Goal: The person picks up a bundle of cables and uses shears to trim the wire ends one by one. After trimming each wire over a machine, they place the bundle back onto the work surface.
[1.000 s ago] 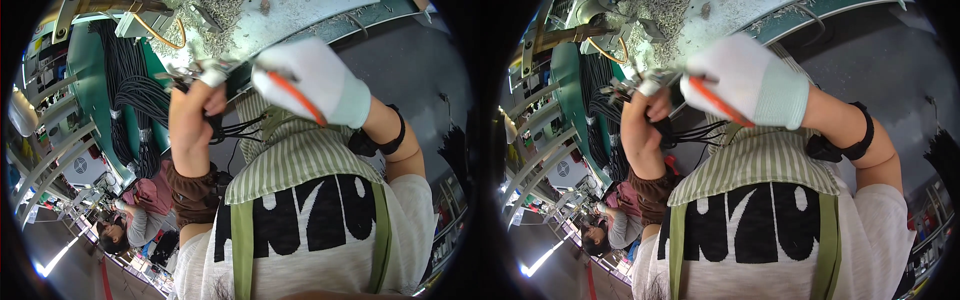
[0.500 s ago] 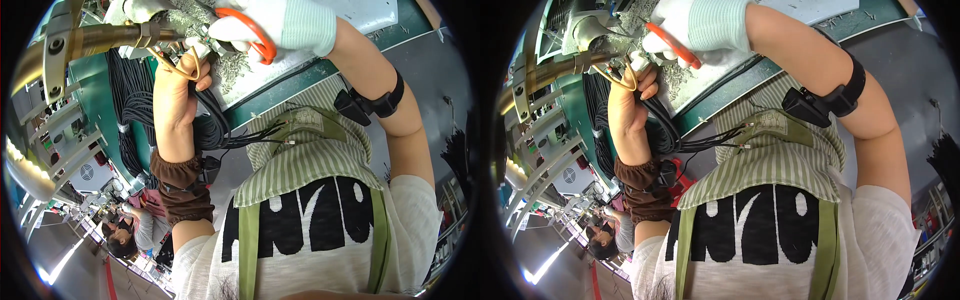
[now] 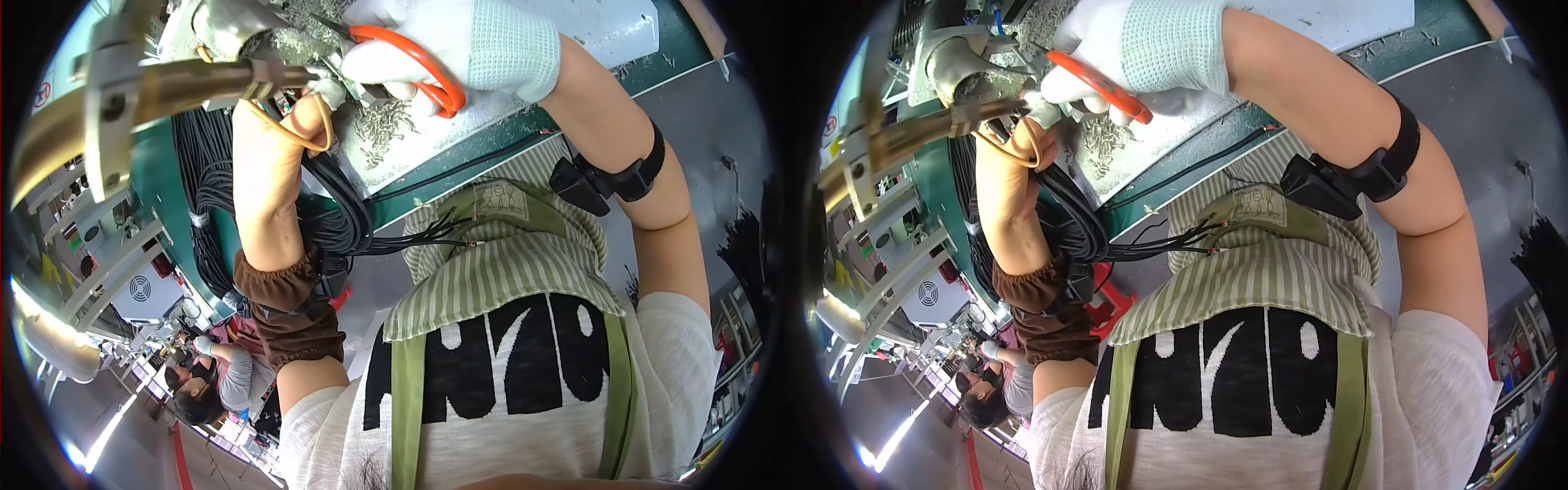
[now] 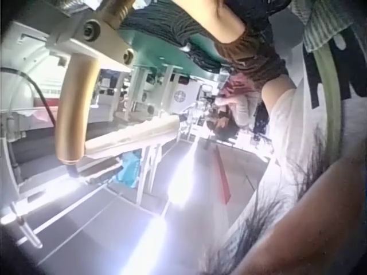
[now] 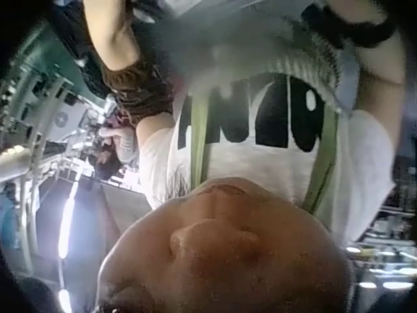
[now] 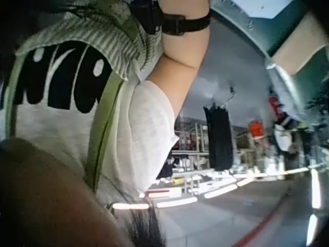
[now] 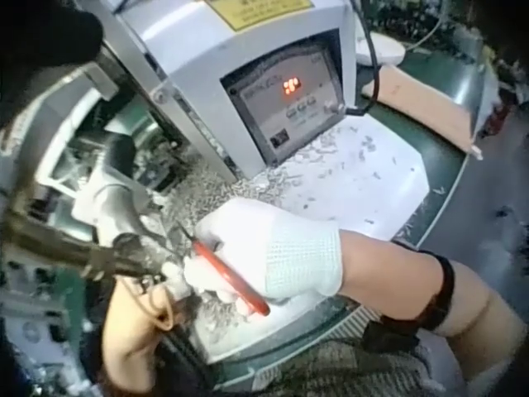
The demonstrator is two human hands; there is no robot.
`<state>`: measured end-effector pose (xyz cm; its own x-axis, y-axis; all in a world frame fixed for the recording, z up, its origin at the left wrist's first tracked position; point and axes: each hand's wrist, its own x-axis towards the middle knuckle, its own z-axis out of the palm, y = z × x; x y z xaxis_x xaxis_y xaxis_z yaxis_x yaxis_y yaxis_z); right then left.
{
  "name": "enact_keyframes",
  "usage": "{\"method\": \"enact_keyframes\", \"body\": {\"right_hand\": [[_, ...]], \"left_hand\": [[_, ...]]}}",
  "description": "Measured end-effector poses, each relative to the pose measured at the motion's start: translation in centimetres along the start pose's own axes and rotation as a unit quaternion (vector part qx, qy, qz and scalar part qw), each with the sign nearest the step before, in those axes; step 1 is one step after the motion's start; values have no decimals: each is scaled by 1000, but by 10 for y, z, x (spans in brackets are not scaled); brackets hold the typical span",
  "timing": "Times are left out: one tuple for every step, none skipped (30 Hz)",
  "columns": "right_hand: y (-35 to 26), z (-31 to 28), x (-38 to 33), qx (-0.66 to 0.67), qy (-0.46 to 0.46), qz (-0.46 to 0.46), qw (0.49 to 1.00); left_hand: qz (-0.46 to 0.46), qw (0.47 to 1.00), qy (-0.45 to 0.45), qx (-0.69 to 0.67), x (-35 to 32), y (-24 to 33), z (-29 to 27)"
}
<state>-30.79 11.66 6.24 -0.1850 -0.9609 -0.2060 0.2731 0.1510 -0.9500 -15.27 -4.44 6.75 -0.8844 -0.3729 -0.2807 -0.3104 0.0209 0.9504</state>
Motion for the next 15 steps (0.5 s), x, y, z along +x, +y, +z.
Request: {"method": "enact_keyframes", "body": {"right_hand": [[-2, -3, 1, -3, 4, 8, 1000], [-1, -7, 2, -4, 9, 6, 1000], [1, -12, 4, 8, 4, 4, 1000], [1, -10, 6, 18, -10, -3, 1000], [-1, -9, 8, 29, -25, -13, 999], [1, -1, 9, 25, -44, -26, 998], [6, 4, 7, -54, -30, -59, 996], [5, 7, 5, -131, -13, -99, 986], [9, 8, 5, -138, -40, -133, 981], [13, 7, 1, -120, -16, -110, 986], [18, 7, -4, -98, 3, -90, 991], [19, 7, -5, -77, 21, -69, 994], [21, 10, -8, -59, 39, -44, 997], [21, 14, -13, -43, 62, -15, 997], [17, 22, -17, -36, 57, -12, 998]], "left_hand": [[4, 1000, -4, 1, 2, 1, 2], [1, 1000, 6, 5, 5, 1, 4], [-2, 1000, 15, 10, 8, 1, 6], [-2, 999, 35, 20, 5, 5, 5], [5, 999, 40, 28, 5, 10, 4], [-27, 996, 36, 81, -2, 14, -4], [-52, 988, 41, 139, -8, 18, -15], [8, 1000, 20, 22, -16, 17, -11], [77, 993, -5, -91, -18, 8, -1], [-2, 999, -30, 13, -7, 8, -3], [-11, 999, -17, 31, -6, 3, 6], [-18, 999, -3, 48, -2, -3, 9], [0, 997, 33, 67, -5, -7, 8], [33, 997, 43, 58, -7, -13, 10], [63, 995, 61, 44, -13, -25, 17]]}}
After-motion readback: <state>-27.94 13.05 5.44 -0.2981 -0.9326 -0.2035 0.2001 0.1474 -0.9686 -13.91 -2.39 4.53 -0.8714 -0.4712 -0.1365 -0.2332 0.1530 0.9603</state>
